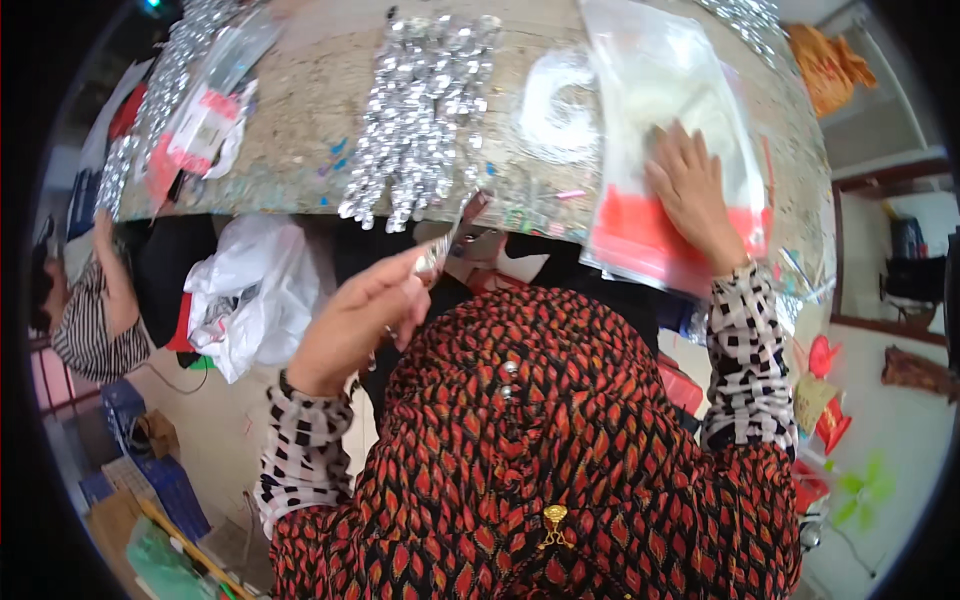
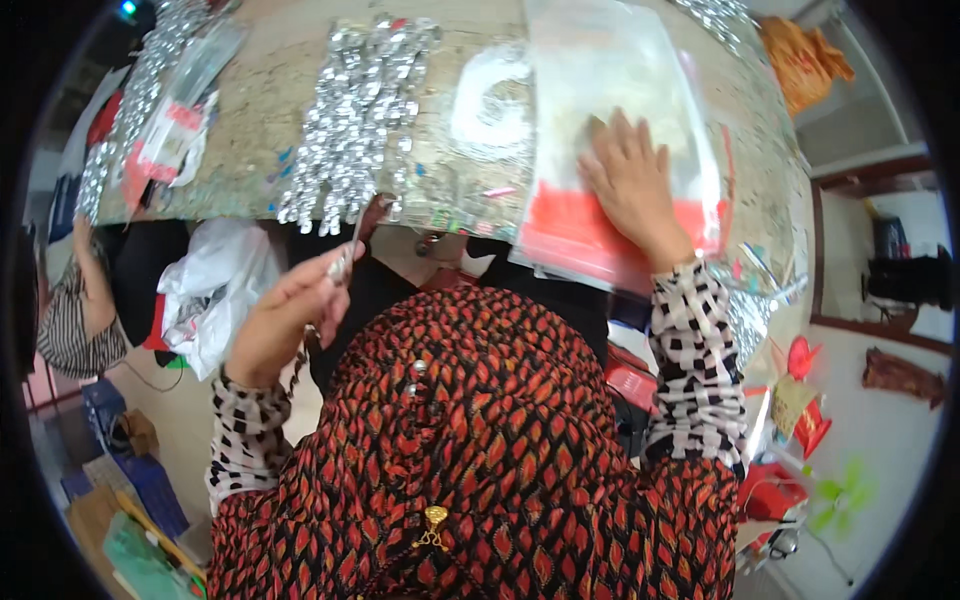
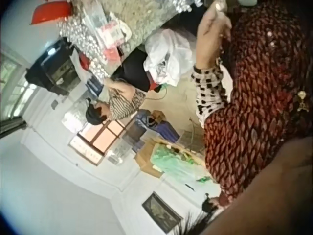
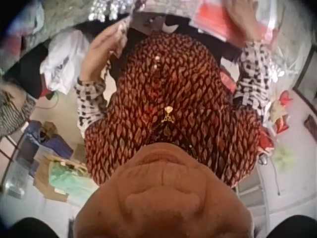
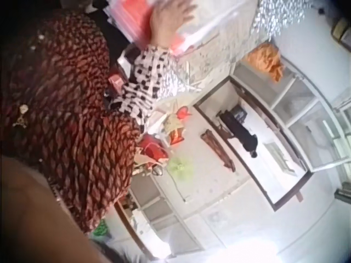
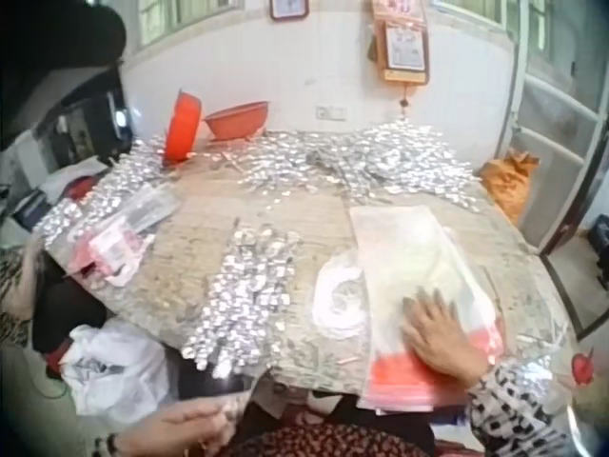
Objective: Sorting silver decorative items and placing them into clear plastic bags.
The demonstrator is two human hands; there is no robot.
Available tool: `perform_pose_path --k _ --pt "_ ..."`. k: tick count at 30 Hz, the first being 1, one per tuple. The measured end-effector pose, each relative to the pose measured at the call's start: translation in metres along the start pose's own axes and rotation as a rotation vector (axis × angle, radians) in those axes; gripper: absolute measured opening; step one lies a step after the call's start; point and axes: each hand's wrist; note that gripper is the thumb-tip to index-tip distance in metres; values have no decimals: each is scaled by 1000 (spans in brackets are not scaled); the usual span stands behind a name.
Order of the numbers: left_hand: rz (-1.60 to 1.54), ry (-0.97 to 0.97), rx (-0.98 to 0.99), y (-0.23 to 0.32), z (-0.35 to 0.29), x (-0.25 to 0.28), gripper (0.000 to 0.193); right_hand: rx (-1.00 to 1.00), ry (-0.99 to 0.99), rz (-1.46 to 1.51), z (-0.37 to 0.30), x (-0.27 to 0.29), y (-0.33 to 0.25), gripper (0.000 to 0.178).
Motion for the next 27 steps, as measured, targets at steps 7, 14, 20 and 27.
perform_pose_path --k 7,14,20,27 --pt "306 483 -166 52 3 117 34 -115 -86 -114 1 3 -3 54" --pt "943 983 -136 80 77 264 31 -132 -71 -151 -1 9 -8 56" --pt "1377 1159 -7 45 121 320 31 -118 -87 -120 -2 14 -15 58" --pt "1534 1157 -67 30 139 319 30 -162 -155 -125 -9 16 -14 58"
Point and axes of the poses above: each hand's wrist, its own z-axis towards the middle knuckle, its own x-axis out of the back of the hand, y = z × x, and after that the axes turned 12 degrees about -y, right-handed
